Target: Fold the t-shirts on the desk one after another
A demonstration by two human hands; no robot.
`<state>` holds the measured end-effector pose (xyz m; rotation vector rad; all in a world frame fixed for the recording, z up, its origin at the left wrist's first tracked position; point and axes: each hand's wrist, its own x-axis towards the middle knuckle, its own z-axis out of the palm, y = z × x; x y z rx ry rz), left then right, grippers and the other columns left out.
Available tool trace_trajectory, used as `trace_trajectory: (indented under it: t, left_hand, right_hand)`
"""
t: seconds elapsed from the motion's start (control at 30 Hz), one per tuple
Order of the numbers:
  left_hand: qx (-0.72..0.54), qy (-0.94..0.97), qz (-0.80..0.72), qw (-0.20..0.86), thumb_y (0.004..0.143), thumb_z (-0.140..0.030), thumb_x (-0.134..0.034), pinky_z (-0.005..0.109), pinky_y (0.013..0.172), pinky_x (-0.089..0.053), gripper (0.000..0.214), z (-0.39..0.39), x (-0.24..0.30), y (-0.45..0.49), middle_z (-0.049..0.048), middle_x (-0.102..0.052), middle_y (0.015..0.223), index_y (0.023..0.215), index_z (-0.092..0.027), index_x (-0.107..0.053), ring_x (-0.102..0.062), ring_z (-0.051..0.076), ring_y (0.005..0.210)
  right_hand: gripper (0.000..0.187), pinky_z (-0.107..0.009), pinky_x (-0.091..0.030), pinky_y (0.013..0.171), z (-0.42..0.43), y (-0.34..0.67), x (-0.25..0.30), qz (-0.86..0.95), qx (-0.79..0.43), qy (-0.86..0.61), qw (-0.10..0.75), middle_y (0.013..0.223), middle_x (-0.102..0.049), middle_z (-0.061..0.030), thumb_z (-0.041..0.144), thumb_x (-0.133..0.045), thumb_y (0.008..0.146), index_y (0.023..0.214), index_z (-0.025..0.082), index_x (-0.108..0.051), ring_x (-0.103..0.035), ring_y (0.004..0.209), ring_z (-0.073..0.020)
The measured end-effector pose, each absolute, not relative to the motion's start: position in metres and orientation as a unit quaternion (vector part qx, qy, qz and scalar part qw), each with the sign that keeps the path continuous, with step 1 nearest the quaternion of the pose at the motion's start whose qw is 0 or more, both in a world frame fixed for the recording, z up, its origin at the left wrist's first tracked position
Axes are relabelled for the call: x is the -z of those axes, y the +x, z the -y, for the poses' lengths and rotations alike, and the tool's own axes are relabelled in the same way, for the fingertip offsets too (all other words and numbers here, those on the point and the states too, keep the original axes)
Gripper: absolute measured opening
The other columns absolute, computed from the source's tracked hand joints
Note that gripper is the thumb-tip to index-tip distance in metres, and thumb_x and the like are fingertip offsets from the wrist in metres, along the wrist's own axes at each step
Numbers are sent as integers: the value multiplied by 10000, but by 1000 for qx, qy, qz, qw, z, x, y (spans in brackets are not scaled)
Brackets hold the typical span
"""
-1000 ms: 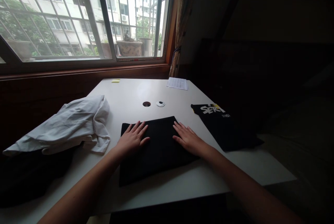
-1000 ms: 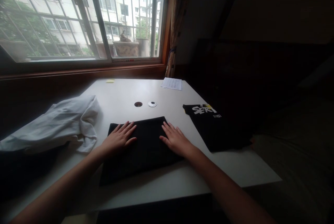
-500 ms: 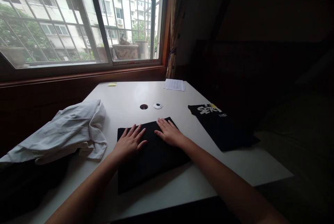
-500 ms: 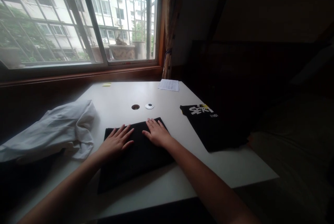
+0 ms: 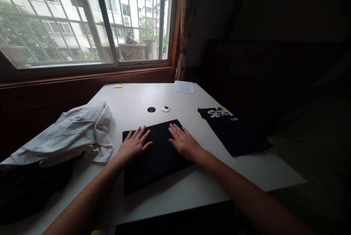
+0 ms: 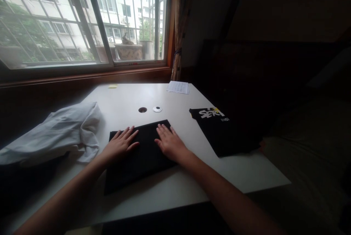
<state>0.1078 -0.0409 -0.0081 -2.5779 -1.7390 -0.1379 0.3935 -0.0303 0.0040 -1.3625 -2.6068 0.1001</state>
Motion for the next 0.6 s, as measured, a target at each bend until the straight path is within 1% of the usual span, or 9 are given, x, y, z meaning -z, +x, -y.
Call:
trace_trajectory:
  t: [0.07,0.13,0.23,0.33,0.43,0.53,0.6]
  left_hand:
    - [45,-828,559,28,1040,-587,-349,557,1244,-209,663,42,8,107,93,-216,1679,1600,-233,-330,-204,309,1558]
    - [48,-831,554,35,1043,-550,-377,560,1242,-223,645,43,8,106,101,-232,1674,1595,-218,-343,-217,318,1553]
    - [50,-834,548,45,1049,-485,-402,561,1238,-234,609,43,9,104,105,-244,1671,1590,-211,-355,-232,321,1547]
    - [49,-835,546,51,1057,-432,-394,562,1230,-250,579,42,11,101,109,-246,1669,1589,-207,-357,-241,323,1544]
    - [58,-832,549,52,1059,-423,-388,558,1224,-262,565,40,14,96,123,-263,1666,1582,-208,-372,-261,325,1538]
    - [73,-832,548,44,1060,-448,-379,586,1210,-266,560,39,15,90,137,-330,1646,1569,-214,-394,-293,333,1528]
    - [86,-828,552,38,1058,-451,-385,603,1193,-281,545,38,15,87,139,-394,1620,1554,-228,-416,-335,339,1511]
  right_hand:
    - [697,-504,-136,1276,57,367,-4,913,-60,-394,90,1678,-240,-89,594,-243,1059,1611,176,-316,-167,1567,-247]
    - [751,-509,-106,1282,83,346,-3,928,-78,-355,88,1682,-210,-105,642,-262,1041,1615,158,-299,-124,1574,-252]
    - [794,-511,-58,1286,110,330,-3,936,-103,-323,96,1685,-164,-130,659,-248,1038,1616,116,-275,-58,1580,-248]
    - [786,-518,-35,1284,120,334,-4,940,-129,-302,93,1685,-156,-128,653,-251,1042,1622,123,-248,-58,1580,-241]
    - [748,-522,-55,1282,117,352,-5,940,-142,-299,83,1690,-152,-97,651,-289,1040,1628,191,-246,-88,1577,-245]
    - [631,-506,-89,1279,112,377,-9,942,-151,-290,69,1697,-146,-32,615,-334,1050,1606,317,-309,-105,1575,-238]
    - [554,-494,-118,1275,110,394,-13,944,-156,-283,62,1695,-171,-3,577,-354,1062,1577,375,-361,-130,1571,-228]
